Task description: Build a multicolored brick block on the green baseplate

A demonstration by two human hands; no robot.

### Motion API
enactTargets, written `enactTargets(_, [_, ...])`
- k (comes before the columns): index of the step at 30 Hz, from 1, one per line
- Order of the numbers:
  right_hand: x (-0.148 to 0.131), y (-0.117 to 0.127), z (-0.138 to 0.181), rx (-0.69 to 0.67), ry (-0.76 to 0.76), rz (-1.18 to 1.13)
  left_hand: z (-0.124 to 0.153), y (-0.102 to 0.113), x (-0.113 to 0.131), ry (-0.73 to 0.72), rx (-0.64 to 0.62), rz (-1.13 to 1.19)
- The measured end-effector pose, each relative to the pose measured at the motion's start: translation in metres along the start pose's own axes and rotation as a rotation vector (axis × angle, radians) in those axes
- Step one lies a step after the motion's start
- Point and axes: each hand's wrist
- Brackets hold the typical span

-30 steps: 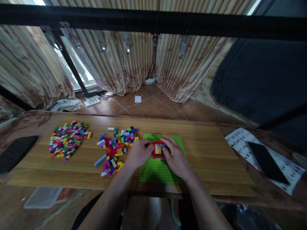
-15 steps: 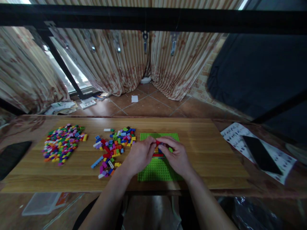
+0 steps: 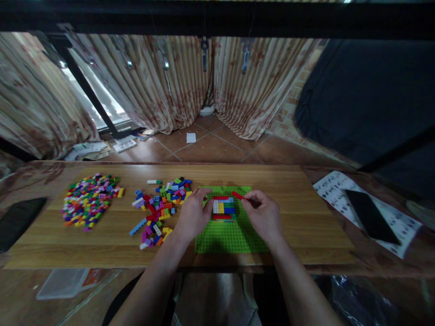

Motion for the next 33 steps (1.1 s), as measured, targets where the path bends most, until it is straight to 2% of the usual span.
enactTargets(6, [-0.006,-0.003,0.005,-0.065,-0.029,0.108,0.0,-0.009,0.003,0.066,-0.077,0.011])
enactTargets(15, [-0.008,-0.005,0.006,-0.131,-0.024,0.086,0.001,-0.009,0.008,0.069,-0.109,0.005])
enactTargets(26, [0.007,-0.007,0.001,-0.009,-0.043,0.041,0.002,-0.003,0.005,0.107,-0.101,0.046])
enactTargets(33, [0.009,-0.009,0.001,-0.051,0.037,-0.016,-0.001,-0.01,0.003,0.073,-0.065,0.066])
Point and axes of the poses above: each hand's wrist, its own z-axis away from the middle knuckle, its own y-axis out of the back of the hand, x = y × z, and after that the axes turned 9 degrees about z, right-handed
